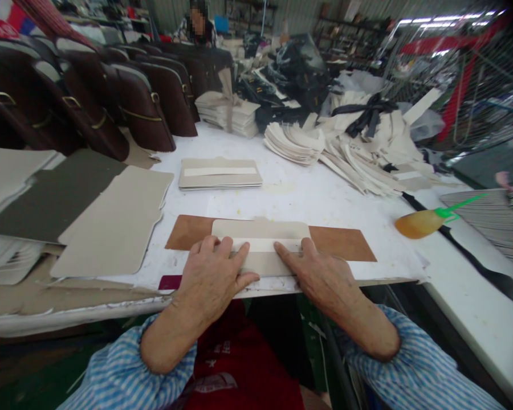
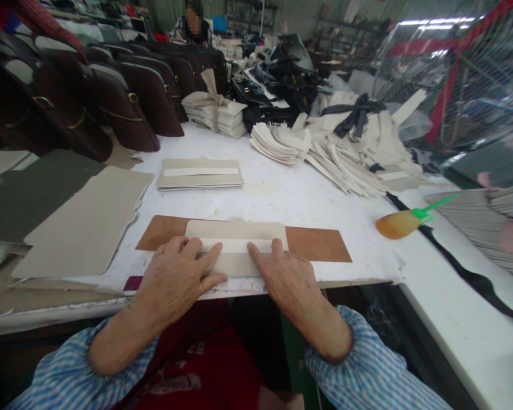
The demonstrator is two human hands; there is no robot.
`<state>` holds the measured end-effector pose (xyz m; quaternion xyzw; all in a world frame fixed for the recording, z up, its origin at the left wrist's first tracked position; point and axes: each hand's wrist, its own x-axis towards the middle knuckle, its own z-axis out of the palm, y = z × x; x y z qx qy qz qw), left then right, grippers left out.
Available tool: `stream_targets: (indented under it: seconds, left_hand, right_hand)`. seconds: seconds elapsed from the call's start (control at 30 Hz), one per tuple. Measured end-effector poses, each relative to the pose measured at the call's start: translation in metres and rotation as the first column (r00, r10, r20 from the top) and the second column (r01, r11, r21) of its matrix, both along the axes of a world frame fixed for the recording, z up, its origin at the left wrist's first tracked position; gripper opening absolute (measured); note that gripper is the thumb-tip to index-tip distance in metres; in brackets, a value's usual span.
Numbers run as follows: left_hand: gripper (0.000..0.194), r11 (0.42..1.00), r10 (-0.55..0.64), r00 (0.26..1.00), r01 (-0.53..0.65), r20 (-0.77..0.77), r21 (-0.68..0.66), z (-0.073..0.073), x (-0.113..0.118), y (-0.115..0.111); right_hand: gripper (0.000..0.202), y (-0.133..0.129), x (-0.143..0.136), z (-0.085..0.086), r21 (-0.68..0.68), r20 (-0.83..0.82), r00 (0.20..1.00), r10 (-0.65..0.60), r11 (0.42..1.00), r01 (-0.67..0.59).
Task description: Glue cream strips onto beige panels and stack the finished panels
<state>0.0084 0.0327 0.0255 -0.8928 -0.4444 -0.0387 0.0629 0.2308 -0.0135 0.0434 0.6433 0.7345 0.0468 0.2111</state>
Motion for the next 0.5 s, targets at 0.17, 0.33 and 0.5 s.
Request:
stream_targets:
  seconds: [0.17, 0.33, 0.5]
  left_hand:
    - [0.051, 0.996, -0.090, 0.995, 0.089, 0.048, 0.019, -0.005, -0.009, 0.003]
    - [0.035, 0.978, -0.188, 0.946, 0.157, 0.263, 0.135, -0.023, -0.031, 0.004]
    - [0.037, 0.983, -0.184, 0.920, 0.166, 0.345, 0.082, -0.035, -0.041, 0.005]
  right_hand:
    - [0.063, -0.006, 0.007, -0.001, 0.043, -0.026, 0.998, -0.054, 0.998, 0.055]
    - [0.041, -0.009, 0.033, -0.013, 0.136, -0.202, 0.972, -0.123, 0.979, 0.152]
    - [0.037, -0.006, 0.065, -0.038, 0.385, -0.550, 0.835, 0.019, 0.893, 0.234]
